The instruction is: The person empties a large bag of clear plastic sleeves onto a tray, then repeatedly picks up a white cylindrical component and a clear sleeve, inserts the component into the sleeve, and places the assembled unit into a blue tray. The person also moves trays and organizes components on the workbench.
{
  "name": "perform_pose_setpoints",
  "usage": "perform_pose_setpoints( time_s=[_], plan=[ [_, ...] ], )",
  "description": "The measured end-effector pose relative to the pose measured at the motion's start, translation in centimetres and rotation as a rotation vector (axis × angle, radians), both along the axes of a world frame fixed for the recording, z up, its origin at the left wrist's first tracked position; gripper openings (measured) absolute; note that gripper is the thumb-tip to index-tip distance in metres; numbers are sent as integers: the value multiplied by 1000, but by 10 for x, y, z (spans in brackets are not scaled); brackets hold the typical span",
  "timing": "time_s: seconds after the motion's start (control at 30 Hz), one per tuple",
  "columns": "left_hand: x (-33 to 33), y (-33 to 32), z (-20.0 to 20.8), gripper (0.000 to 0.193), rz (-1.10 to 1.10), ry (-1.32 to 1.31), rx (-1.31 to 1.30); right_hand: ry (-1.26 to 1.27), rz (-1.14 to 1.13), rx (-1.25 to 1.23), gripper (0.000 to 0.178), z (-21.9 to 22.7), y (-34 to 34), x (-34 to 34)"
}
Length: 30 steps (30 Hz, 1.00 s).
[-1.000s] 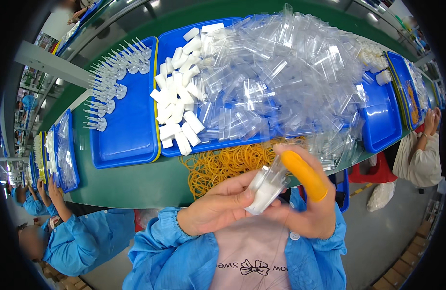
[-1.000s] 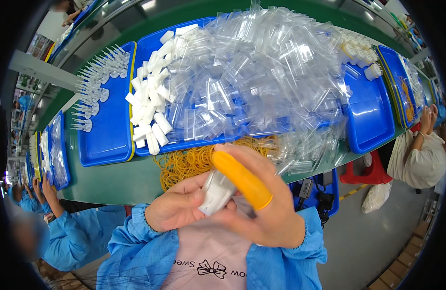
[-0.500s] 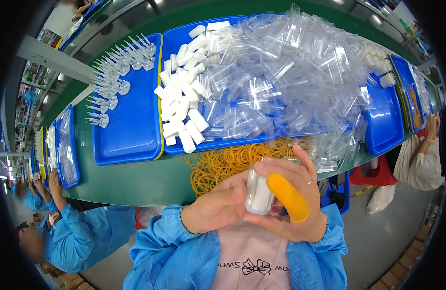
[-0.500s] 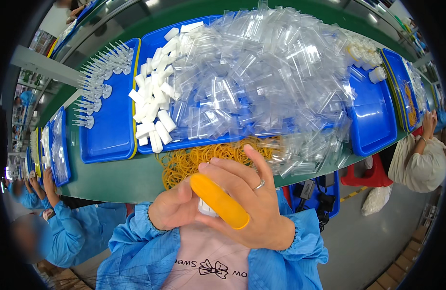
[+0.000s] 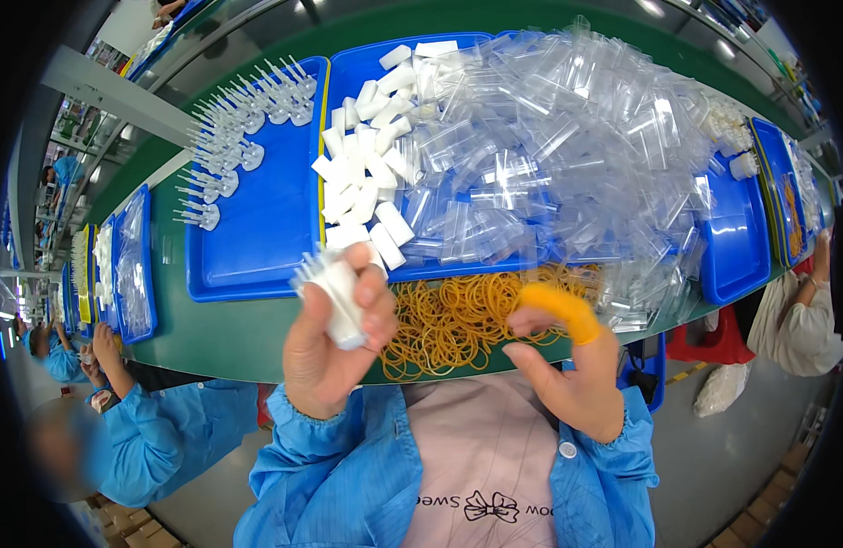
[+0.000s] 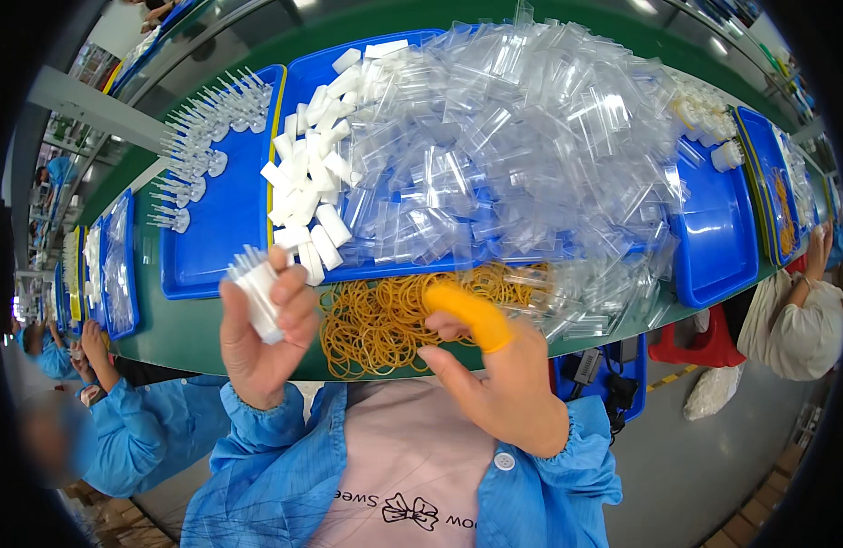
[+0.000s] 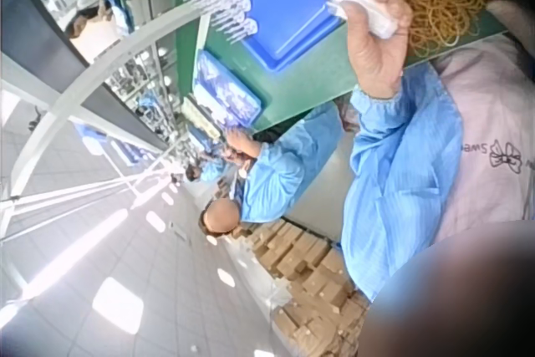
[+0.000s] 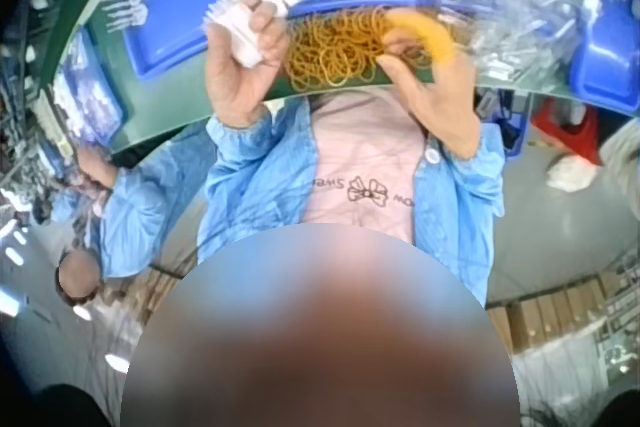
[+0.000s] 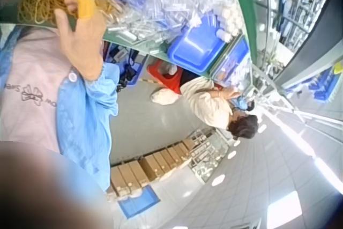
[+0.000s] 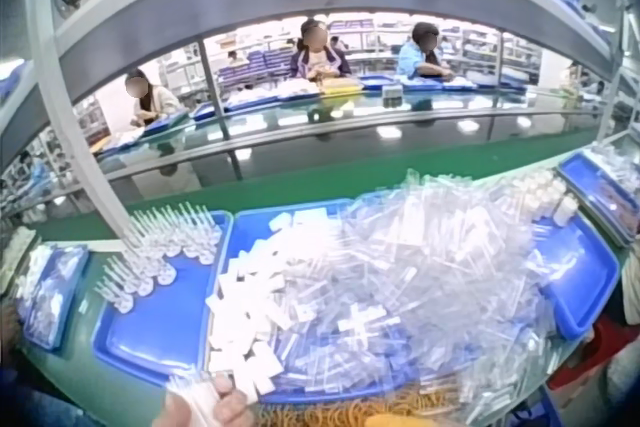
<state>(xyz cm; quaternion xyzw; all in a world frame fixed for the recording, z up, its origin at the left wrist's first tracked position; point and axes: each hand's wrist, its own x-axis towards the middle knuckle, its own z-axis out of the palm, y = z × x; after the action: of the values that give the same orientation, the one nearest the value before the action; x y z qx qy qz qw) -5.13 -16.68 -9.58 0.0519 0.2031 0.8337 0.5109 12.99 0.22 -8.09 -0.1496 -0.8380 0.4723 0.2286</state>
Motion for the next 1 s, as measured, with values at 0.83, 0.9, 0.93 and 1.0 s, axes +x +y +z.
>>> perform_pose_setpoints(
  time_s=[0.83, 0.9, 0.93, 1.0],
  plan=[
    [18, -2, 13, 85, -175, 894, -482, 39, 33, 31, 17, -18, -1, -17],
    [26, 2, 7, 84, -188, 1012, -536, 63, 25, 2, 18, -17, 1, -18],
    [29, 4, 3, 83, -159, 1116, -547, 63, 18, -3, 19, -17, 2, -18],
    [32, 7, 0, 85, -116, 1301, -577, 64, 5, -15, 19, -17, 1, -18]
  ],
)
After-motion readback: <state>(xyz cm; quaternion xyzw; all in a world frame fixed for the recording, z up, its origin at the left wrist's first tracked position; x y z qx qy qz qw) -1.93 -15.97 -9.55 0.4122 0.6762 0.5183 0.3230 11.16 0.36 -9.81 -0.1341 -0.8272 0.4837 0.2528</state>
